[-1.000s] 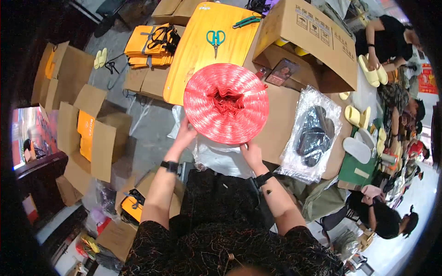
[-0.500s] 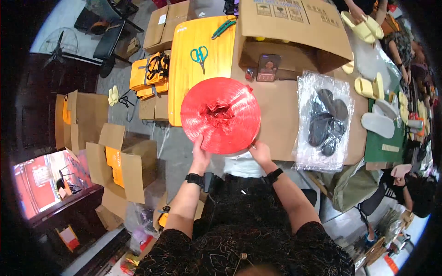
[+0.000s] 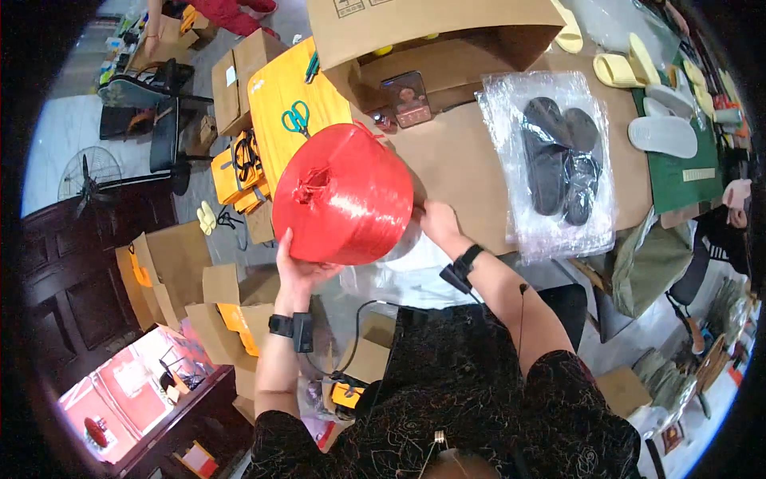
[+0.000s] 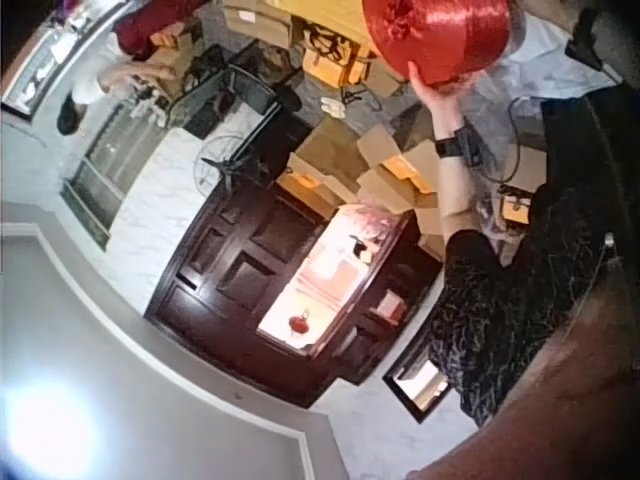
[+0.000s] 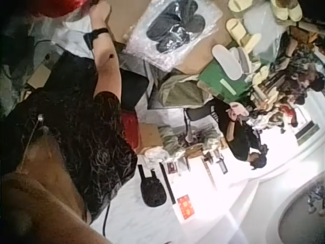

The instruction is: Packing sandals into plastic bags and organizing them into larger containers in a factory setting.

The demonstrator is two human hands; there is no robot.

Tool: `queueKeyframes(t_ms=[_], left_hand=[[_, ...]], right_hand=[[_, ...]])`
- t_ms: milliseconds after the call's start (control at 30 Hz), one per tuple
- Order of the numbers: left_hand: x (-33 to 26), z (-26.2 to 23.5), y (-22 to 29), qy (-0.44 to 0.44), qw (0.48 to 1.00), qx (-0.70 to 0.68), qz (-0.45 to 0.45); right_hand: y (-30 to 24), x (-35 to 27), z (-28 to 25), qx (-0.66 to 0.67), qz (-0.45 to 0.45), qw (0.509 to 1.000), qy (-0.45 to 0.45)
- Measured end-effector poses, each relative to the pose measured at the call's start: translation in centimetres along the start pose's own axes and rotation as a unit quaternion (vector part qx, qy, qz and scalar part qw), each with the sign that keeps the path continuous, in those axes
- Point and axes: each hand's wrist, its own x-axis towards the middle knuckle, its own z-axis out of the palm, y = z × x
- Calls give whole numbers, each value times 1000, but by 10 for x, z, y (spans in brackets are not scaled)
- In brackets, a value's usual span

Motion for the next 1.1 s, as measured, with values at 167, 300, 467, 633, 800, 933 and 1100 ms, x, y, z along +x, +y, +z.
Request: queueKeyframes(t_ms=[167,300,467,633,800,933,1100], left_hand=[[-3,23,-4,20,999,23,-13],[12,5,-34,-11,998,13,53],[53,-31,-84,-11,971,-1,238],[66,-50,-98,11,968,6,252],[61,-106,-122,-44,957,141,249],[26,-122,-147,-147,502,795,307],[30,-127,-146,-230,175,933,213]], right_hand=[[4,70,-13,-11,-44,995,87],[-10,90,-49,50,-53,994,76],[-3,87,-63,86,-21,996,22],[-5,29,-73,108,-111,975,160],[-4,-74,-68,72,-316,927,190],[8,-145,-21,26,-380,921,-81],[46,-162,49,-192,-276,922,-192]])
